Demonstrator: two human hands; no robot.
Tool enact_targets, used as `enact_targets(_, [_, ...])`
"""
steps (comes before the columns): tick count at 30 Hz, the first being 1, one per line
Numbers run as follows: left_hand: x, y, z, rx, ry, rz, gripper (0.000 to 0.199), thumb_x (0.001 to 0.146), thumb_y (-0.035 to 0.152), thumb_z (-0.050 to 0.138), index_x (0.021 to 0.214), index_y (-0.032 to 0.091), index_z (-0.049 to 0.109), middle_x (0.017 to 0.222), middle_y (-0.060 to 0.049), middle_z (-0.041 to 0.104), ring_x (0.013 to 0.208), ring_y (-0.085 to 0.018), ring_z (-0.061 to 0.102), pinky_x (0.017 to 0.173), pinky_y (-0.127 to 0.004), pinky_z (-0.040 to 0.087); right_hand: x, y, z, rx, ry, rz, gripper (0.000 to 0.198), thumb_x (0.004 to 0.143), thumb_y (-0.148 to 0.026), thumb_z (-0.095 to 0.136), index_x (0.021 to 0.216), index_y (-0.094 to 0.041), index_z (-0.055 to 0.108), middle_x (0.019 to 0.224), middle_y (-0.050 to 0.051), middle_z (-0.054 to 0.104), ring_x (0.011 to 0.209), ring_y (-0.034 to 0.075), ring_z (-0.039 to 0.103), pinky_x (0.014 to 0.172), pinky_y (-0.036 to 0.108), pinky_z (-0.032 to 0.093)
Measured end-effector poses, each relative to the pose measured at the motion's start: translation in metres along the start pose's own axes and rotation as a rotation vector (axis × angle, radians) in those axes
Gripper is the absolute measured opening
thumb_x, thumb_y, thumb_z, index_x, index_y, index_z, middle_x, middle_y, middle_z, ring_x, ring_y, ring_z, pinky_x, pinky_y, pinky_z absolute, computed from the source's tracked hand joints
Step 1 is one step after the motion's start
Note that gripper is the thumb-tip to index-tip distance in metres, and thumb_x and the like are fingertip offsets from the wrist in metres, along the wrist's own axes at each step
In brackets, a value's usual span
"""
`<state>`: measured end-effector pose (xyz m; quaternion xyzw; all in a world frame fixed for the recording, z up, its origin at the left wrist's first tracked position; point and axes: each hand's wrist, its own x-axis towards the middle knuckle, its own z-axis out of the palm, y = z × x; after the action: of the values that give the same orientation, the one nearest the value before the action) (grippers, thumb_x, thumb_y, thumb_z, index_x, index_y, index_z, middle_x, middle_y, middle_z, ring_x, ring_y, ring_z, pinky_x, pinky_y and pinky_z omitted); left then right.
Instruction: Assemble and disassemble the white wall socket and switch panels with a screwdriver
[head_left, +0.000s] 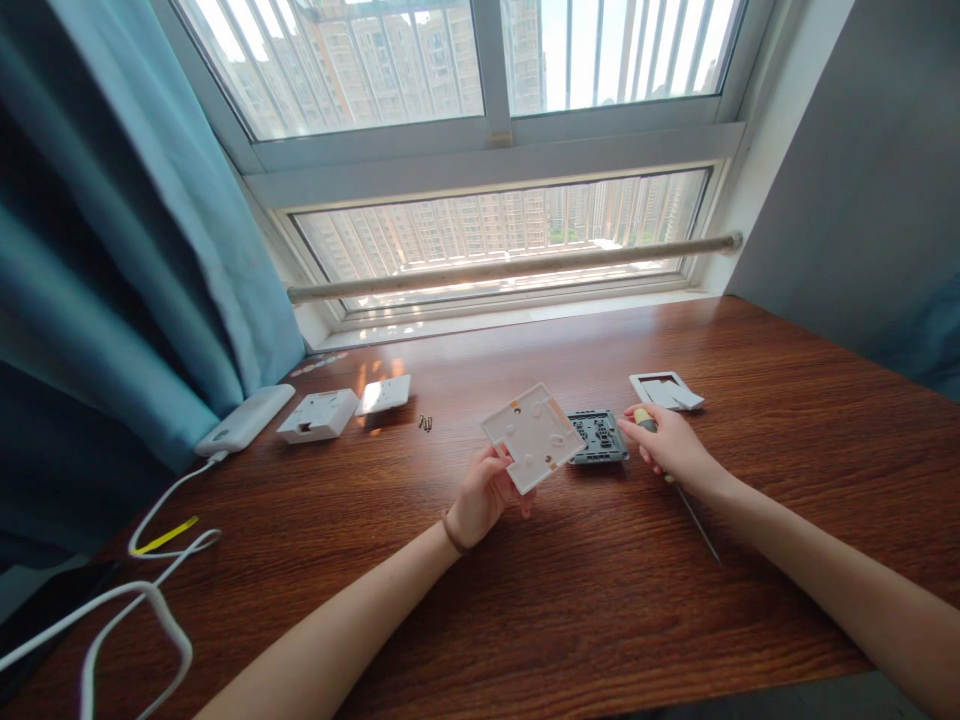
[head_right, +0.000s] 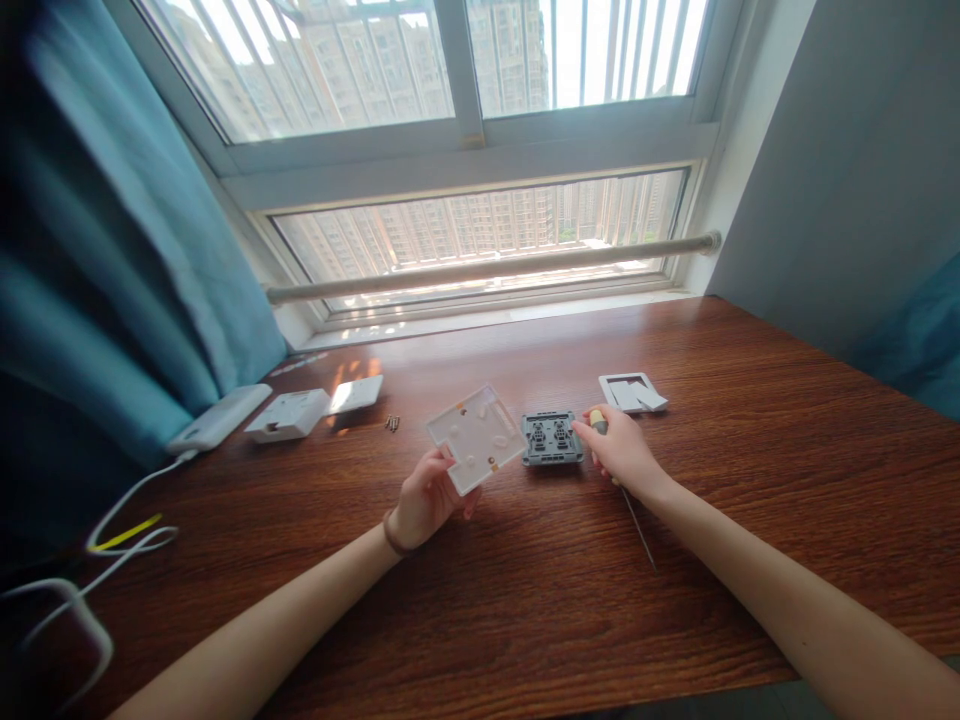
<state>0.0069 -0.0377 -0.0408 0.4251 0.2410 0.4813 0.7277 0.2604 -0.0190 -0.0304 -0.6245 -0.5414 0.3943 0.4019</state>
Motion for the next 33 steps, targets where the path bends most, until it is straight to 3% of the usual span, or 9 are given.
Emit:
enact_targets(2, [-0.001, -0.001, 0.000, 0.011, -0.041, -0.027, 0.015, 0.071, 0.028, 0.052, 0.076, 0.014, 0.049, 0.061, -0.002, 0.059, 0.040, -0.014, 0.055, 0.034, -0.024, 0.044, -0.006, -0.009, 0.000, 0.088, -0.068, -0.031, 0.035, 0.075, -0.046, 0.058, 0.093, -0.016, 0.054, 0.034, -0.010, 0.039, 0.026, 0.006, 0.033, 0.026, 0.016, 0.027])
enact_targets(7, [-0.002, -0.007, -0.002, 0.038, -0.111, -0.086, 0.016, 0.071, 0.026, 0.055, 0.077, 0.012, 0.051, 0.059, -0.002, 0.058, 0.040, -0.015, 0.057, 0.034, -0.025, 0.047, -0.023, -0.022, 0.007, 0.330, -0.516, 0.096, 0.044, 0.073, -0.052, 0.058, 0.096, -0.015, 0.056, 0.035, -0.010, 0.035, 0.026, 0.004, 0.023, 0.026, 0.016, 0.020])
enact_targets(10, [-0.002, -0.010, -0.003, 0.056, -0.145, -0.129, 0.017, 0.071, 0.025, 0.056, 0.080, 0.012, 0.050, 0.056, -0.002, 0.058, 0.039, -0.015, 0.057, 0.034, -0.025, 0.048, -0.028, -0.019, 0.013, 0.362, -0.669, 0.095, 0.042, 0.073, -0.047, 0.061, 0.100, -0.016, 0.053, 0.031, -0.013, 0.032, 0.025, 0.003, 0.021, 0.025, 0.015, 0.021])
enact_targets(18, [-0.002, -0.008, 0.001, 0.155, -0.136, -0.172, 0.025, 0.076, 0.036, 0.056, 0.084, 0.014, 0.047, 0.058, -0.002, 0.060, 0.042, -0.017, 0.059, 0.040, -0.027, 0.048, -0.026, -0.011, 0.018, 0.403, -0.662, 0.093, 0.030, 0.075, -0.045, 0.062, 0.080, -0.018, 0.049, 0.033, -0.013, 0.033, 0.023, 0.002, 0.022, 0.024, 0.014, 0.018])
enact_targets(22, [0.001, -0.005, 0.003, 0.219, -0.007, -0.094, 0.043, 0.078, 0.057, 0.046, 0.093, 0.016, 0.047, 0.074, -0.004, 0.060, 0.049, -0.015, 0.058, 0.041, -0.026, 0.046, -0.024, -0.011, 0.017, 0.438, -0.650, 0.112, 0.034, 0.077, -0.047, 0.058, 0.066, -0.019, 0.043, 0.030, -0.012, 0.034, 0.023, 0.002, 0.020, 0.024, 0.013, 0.017])
enact_targets(24, [0.001, -0.004, 0.002, 0.317, 0.119, 0.055, 0.045, 0.079, 0.059, 0.044, 0.095, 0.018, 0.045, 0.083, -0.004, 0.059, 0.061, -0.015, 0.060, 0.051, -0.027, 0.049, -0.024, -0.011, 0.016, 0.434, -0.600, 0.114, 0.034, 0.078, -0.046, 0.057, 0.064, -0.018, 0.042, 0.030, -0.011, 0.034, 0.024, 0.001, 0.020, 0.025, 0.013, 0.017])
enact_targets(26, [-0.002, -0.004, -0.001, 0.499, 0.183, 0.232, 0.048, 0.079, 0.058, 0.047, 0.105, 0.019, 0.043, 0.098, -0.007, 0.056, 0.083, -0.018, 0.059, 0.073, -0.033, 0.050, -0.024, -0.011, 0.015, 0.428, -0.546, 0.125, 0.034, 0.078, -0.045, 0.057, 0.063, -0.018, 0.043, 0.030, -0.011, 0.034, 0.024, 0.001, 0.020, 0.026, 0.013, 0.016])
enact_targets(29, [-0.007, -0.004, -0.002, 0.824, 0.090, 0.399, 0.069, 0.073, 0.061, 0.053, 0.124, 0.017, 0.032, 0.123, -0.013, 0.043, 0.116, -0.026, 0.043, 0.101, -0.042, 0.033, -0.025, -0.011, 0.016, 0.413, -0.500, 0.135, 0.034, 0.078, -0.045, 0.057, 0.063, -0.018, 0.043, 0.030, -0.011, 0.033, 0.024, 0.002, 0.020, 0.026, 0.013, 0.016])
enact_targets(33, [-0.011, -0.004, 0.000, 1.134, -0.009, 0.433, 0.092, 0.062, 0.052, 0.070, 0.132, 0.018, 0.020, 0.135, -0.014, 0.032, 0.127, -0.029, 0.030, 0.109, -0.045, 0.020, -0.026, -0.012, 0.017, 0.394, -0.483, 0.124, 0.035, 0.078, -0.046, 0.057, 0.062, -0.018, 0.044, 0.030, -0.011, 0.033, 0.024, 0.001, 0.019, 0.026, 0.014, 0.017])
